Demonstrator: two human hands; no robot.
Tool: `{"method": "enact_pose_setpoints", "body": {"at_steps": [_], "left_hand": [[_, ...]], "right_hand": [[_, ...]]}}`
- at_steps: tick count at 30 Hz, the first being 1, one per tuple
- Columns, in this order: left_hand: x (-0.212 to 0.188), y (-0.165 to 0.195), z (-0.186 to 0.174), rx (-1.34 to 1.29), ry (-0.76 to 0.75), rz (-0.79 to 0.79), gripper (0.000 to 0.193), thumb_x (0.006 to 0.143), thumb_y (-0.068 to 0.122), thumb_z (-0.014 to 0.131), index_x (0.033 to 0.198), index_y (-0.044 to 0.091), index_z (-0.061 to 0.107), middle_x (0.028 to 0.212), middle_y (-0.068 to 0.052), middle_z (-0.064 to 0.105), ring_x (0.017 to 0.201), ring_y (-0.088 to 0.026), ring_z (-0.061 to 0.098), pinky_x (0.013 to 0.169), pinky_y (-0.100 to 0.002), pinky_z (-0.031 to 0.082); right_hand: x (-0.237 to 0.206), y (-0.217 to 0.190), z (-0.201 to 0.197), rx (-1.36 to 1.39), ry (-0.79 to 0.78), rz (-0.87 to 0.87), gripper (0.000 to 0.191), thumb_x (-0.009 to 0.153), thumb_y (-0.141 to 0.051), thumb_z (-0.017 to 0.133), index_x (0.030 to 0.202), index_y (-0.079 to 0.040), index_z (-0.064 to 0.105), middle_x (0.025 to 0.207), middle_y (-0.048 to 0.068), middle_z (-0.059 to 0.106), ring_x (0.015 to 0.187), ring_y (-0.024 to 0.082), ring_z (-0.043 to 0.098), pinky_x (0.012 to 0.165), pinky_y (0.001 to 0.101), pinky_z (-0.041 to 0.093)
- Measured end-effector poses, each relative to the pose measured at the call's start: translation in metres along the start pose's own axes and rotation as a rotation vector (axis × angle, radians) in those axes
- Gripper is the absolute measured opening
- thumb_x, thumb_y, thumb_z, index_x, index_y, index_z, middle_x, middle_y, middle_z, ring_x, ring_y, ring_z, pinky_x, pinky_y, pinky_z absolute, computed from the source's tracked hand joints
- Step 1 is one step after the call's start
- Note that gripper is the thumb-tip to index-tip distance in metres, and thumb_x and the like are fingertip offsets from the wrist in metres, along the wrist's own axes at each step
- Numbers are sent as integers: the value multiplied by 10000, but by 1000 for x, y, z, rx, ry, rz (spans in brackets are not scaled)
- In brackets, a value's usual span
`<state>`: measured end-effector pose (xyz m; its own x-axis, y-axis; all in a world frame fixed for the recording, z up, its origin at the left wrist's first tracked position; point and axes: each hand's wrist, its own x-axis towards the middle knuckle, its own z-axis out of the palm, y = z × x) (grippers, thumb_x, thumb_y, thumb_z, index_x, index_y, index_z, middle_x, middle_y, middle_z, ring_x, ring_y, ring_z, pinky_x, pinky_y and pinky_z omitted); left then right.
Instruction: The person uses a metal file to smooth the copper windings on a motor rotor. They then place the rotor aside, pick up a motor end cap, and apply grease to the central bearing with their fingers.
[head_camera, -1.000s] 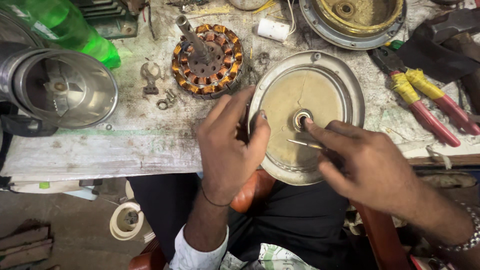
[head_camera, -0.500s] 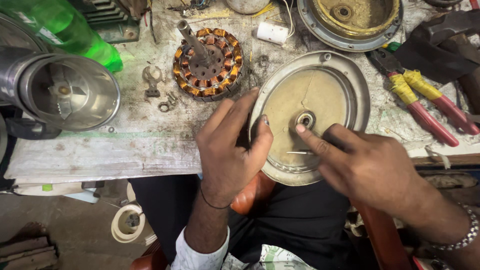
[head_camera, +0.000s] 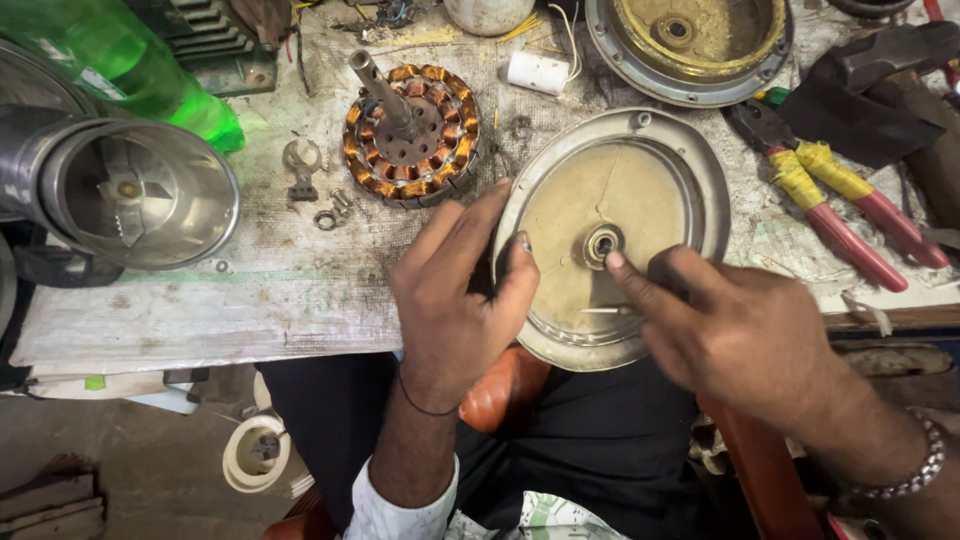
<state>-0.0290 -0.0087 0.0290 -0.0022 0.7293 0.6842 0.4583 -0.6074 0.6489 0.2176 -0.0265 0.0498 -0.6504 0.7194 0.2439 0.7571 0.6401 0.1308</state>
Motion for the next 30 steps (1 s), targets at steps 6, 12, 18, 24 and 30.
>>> {"method": "enact_pose_setpoints", "body": {"at_steps": [6,12,18,24,30], "left_hand": [[0,-2,0,-5,-15,-20,415,903,-10,736,1308,-5,647,985,-117,643,810,-208,701,662,-298,561],[-1,-2,1,-6,10,52,417,928,-7,732,1333,7,633,985,-112,654,802,-193,704,697,-293,571],[0,-4,2,0,7,-15,420,888,-16,734,1300,-8,651,965,-119,631,795,-216,670,698,-331,547],[-1,-5,1,-2,7,44,419,922,-15,720,1331,6,635,980,-115,644,820,-210,695,719,-303,573],[1,-8,3,14,14,-98,403,840,-22,744,1238,-19,684,877,-90,625,694,-164,644,616,-299,520]], "right_hand": [[9,-4,4,-27,36,-27,710,741,-229,812,1435,-218,663,837,60,569,489,142,591,367,300,505],[8,-8,2,-127,94,28,576,781,-135,796,1346,-84,696,872,36,571,567,138,611,453,303,519],[9,-14,2,38,38,-9,598,721,-138,785,1303,-46,679,873,46,570,556,153,620,463,318,538],[19,-13,-3,-25,49,61,616,726,-150,785,1336,-167,700,857,68,556,556,195,633,453,353,540],[13,-14,-6,19,47,193,561,736,-133,776,1292,-130,706,809,70,582,523,224,615,445,380,522]]}}
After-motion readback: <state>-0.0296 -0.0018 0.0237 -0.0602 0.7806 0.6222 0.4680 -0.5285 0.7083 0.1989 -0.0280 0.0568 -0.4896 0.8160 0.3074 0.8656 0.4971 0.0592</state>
